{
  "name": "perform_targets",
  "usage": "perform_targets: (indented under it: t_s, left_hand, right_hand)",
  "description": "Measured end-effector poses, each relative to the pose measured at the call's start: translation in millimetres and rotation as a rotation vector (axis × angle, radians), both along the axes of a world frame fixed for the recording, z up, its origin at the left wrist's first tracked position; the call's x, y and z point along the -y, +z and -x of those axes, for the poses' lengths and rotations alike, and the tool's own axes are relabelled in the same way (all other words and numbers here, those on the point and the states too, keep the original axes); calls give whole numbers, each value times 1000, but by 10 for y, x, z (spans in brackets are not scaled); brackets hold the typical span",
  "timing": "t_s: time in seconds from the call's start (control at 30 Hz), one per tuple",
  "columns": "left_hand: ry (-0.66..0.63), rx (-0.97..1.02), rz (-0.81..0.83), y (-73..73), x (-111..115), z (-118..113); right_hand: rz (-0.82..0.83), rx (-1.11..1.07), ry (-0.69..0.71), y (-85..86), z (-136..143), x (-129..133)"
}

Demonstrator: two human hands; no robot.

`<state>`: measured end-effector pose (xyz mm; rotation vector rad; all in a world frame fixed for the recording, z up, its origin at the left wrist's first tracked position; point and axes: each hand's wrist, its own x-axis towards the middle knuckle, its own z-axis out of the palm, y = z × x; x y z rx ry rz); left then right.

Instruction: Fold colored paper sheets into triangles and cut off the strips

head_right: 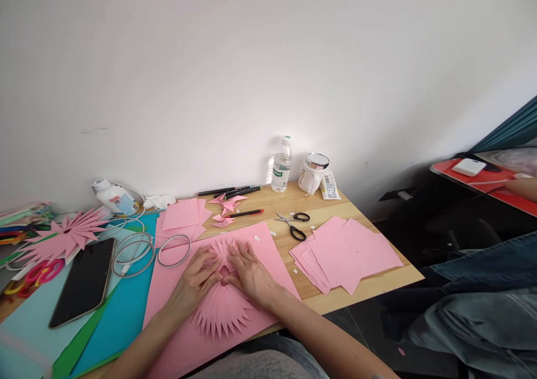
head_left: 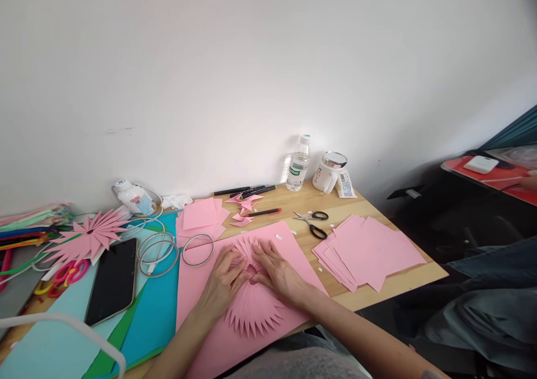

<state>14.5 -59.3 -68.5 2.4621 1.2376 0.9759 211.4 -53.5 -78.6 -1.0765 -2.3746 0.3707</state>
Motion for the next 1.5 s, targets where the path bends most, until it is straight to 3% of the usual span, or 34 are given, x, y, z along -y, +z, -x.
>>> perform_targets:
  t_s: [0.33,0.57,0.77,1.0,1.2,1.33,1.5]
  left_hand:
    - [70,-47,-48,-37,33,45]
    - [340,146,139,-54,-95,29]
    - [408,277,354,145,-226,-23]
    - [359,577,712,452,-297,-4]
    - [304,701,852,573,-331,17]
    - [293,693,946,610,-339,22]
    - [285,685,988,527,-330,-15]
  right_hand:
    - [-25,-5,-19,108,-48,-83]
    - [-26,-35,-54,89,26,-176]
    - [30,-131,-141,129,50,-187]
    - [367,-321,-210,197,94,-347]
    - [669,-351,-8,377,-3,-566]
    - [824,-379,73,437,-13,-673]
    - [913,-438,58,367,37,-672]
